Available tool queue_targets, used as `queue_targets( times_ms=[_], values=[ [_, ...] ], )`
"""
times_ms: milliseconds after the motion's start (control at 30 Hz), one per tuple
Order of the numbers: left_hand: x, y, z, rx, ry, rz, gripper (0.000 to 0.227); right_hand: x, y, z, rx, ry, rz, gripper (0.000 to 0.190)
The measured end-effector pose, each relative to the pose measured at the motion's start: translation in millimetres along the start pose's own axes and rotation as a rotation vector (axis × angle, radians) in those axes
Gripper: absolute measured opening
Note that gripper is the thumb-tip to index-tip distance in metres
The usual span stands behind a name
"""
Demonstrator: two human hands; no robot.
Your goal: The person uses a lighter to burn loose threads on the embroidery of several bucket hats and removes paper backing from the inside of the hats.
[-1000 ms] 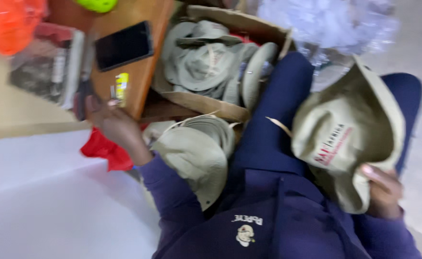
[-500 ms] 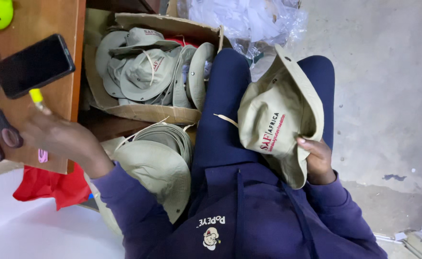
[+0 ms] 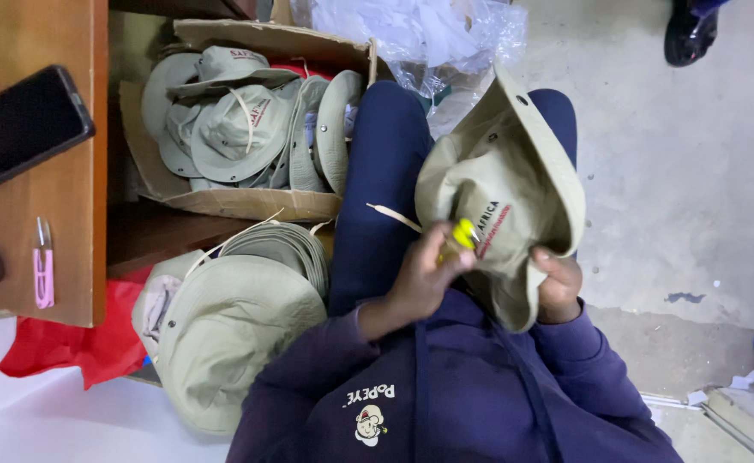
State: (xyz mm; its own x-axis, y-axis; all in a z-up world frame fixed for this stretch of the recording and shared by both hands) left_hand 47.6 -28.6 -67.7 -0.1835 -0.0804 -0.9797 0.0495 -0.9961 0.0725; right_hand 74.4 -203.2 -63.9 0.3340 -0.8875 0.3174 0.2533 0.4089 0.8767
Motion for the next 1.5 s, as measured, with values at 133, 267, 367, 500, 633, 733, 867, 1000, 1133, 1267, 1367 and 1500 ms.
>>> queue_targets(
  times_ms=[133, 267, 367, 500, 633, 733, 867, 1000, 1133, 1267, 1367, 1500],
  values=[
    [37.5, -0.5, -14.6, -0.071, -0.129, 0.260, 0.045, -7.2, -7.5, 1.6, 0.114, -0.084, 0.102, 0.067],
    [1.3, -6.7, -12.1, -0.020, -0.036, 0.072, 0.035, -7.8, -54.4, -8.7, 0.057, -0.193, 0.156, 0.069],
    [2.3, -3.0, -8.6, 0.056, -0.154, 0.216, 0.039, -16.6, -76.9, -9.0, 0.022, -0.213, 0.161, 0.071],
    [37.6, -5.0, -15.5, 0.033, -0.203, 0.198, 0.066, -17.8, -50.4, -5.1, 0.005, -0.149, 0.228, 0.068],
    [29.5, -2.9, -19.7, -0.075, -0.233, 0.153, 0.063, -14.6, 8.0, 4.3, 0.098, -0.168, 0.275, 0.065],
    [21.9, -4.8, -21.7, -0.115, -0.233, 0.113, 0.062, -12.9, 0.0, 2.4, 0.129, -0.155, 0.254, 0.068],
    [21.7, -0.7, -16.1, -0.191, -0.223, 0.097, 0.059, 1.4, 10.6, -7.9, 0.547, 0.040, 0.199, 0.080],
    [-2.4, -1.0, -15.4, -0.207, -0.187, 0.067, 0.059, -13.0, -13.4, 0.8, 0.252, -0.162, 0.299, 0.071],
    [-2.3, -3.6, -12.6, -0.210, -0.186, 0.100, 0.059, -13.2, -20.2, -2.3, 0.268, -0.185, 0.364, 0.085],
    [-16.9, -2.7, -15.7, -0.159, -0.183, 0.122, 0.063, -11.5, -4.8, -2.7, 0.274, -0.146, 0.341, 0.088],
    [-3.8, -5.6, -19.7, -0.149, -0.188, 0.074, 0.065, -11.6, -1.0, -3.8, 0.260, -0.149, 0.337, 0.087],
    [38.9, -0.6, -19.5, -0.251, -0.301, 0.212, 0.059, -12.9, 7.0, -5.9, 0.240, -0.151, 0.326, 0.086]
  ],
)
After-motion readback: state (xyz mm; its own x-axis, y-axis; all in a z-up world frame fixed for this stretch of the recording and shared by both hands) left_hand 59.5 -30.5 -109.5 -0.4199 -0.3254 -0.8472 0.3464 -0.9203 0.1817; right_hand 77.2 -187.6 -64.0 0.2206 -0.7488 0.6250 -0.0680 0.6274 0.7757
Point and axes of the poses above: each hand's wrist, its own z-axis away from the middle knuckle, its own y-axis out of the palm, x = y × z, the point moved 4 cm from there along -z, towards the middle knuckle, and after that the axes turned 13 degrees about -x, right-handed, at the moved point
